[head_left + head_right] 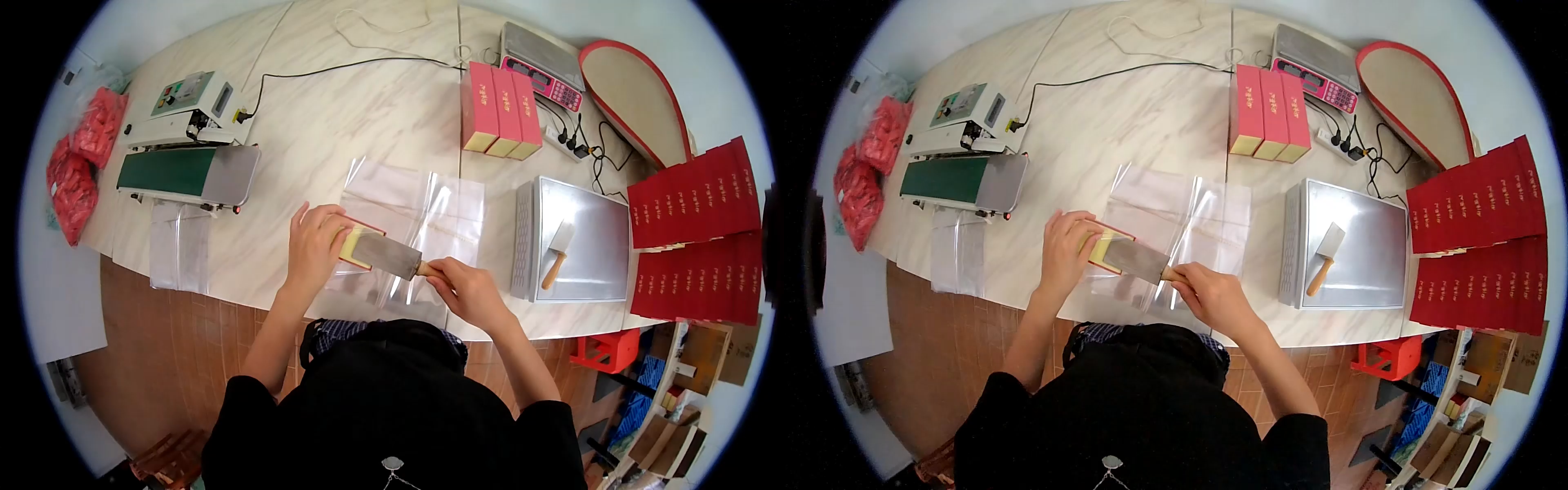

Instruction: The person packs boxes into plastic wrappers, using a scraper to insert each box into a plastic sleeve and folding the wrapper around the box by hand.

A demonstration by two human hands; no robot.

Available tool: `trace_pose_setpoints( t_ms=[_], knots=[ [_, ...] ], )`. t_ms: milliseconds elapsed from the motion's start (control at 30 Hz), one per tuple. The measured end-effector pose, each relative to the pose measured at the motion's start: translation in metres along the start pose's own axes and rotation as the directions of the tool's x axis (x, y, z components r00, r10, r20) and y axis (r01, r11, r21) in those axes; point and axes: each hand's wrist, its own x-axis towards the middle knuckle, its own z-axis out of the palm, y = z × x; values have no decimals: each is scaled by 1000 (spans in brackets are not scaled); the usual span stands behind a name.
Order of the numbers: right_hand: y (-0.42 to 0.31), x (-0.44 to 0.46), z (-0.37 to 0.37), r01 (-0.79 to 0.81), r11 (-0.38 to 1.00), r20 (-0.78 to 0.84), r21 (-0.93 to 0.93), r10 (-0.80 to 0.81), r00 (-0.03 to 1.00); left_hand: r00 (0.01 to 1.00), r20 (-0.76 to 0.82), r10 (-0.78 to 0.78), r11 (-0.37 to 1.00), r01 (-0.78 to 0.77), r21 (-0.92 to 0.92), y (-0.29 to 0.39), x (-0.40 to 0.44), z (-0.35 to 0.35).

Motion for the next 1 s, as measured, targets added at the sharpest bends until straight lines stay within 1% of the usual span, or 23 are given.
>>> trace_pose_setpoints(
  t_ms=[33,67,133,167,233,267,333,367,433,567,733,833,900,933,967,1000],
  knots=[
    [0,3,2,-3,1000,-1,-5,3,1000,999,45,20,998,-18,-57,-3,0,0],
    [1,6,4,8,1000,-7,-6,-8,1000,999,45,22,998,-19,-62,-5,1,-1],
    [2,11,7,16,1000,-11,-10,-16,1000,991,40,124,989,-121,-83,-8,3,-3],
    [2,14,8,17,1000,-2,-18,-17,1000,992,39,124,989,-120,-87,-10,3,-3],
    [3,17,9,16,999,10,-29,-15,1000,981,44,187,976,-181,-119,-13,3,-3],
    [4,18,10,23,999,8,-31,-23,1000,982,42,186,976,-180,-124,-16,2,-3],
    [3,20,10,24,999,5,-38,-23,1000,958,58,282,957,-277,-86,-20,1,-3],
    [2,21,9,21,999,8,-40,-21,1000,957,57,285,956,-280,-94,-22,1,-3],
    [1,21,8,9,999,7,-49,-8,1000,936,78,344,938,-339,-79,-24,1,-3],
    [4,21,10,-18,998,24,-67,20,1000,927,97,362,930,-352,-106,-27,1,-3],
    [4,22,9,-49,994,47,-94,53,997,924,66,377,922,-367,-122,-28,3,-4],
    [2,22,4,-53,997,73,-57,57,996,928,43,370,922,-362,-137,-30,-1,-2],
    [-2,19,-4,-173,985,132,-4,172,976,934,21,358,928,-353,-120,-33,-5,0],
    [-4,16,-9,-156,988,162,-8,155,975,936,11,353,931,-350,-101,-35,-8,0],
    [-7,10,-15,-206,978,131,-12,206,970,948,-2,317,944,-316,-92,-37,-11,-1],
    [-8,5,-21,-253,967,101,-17,254,962,940,7,340,937,-338,-91,-37,-11,-1]
  ],
)
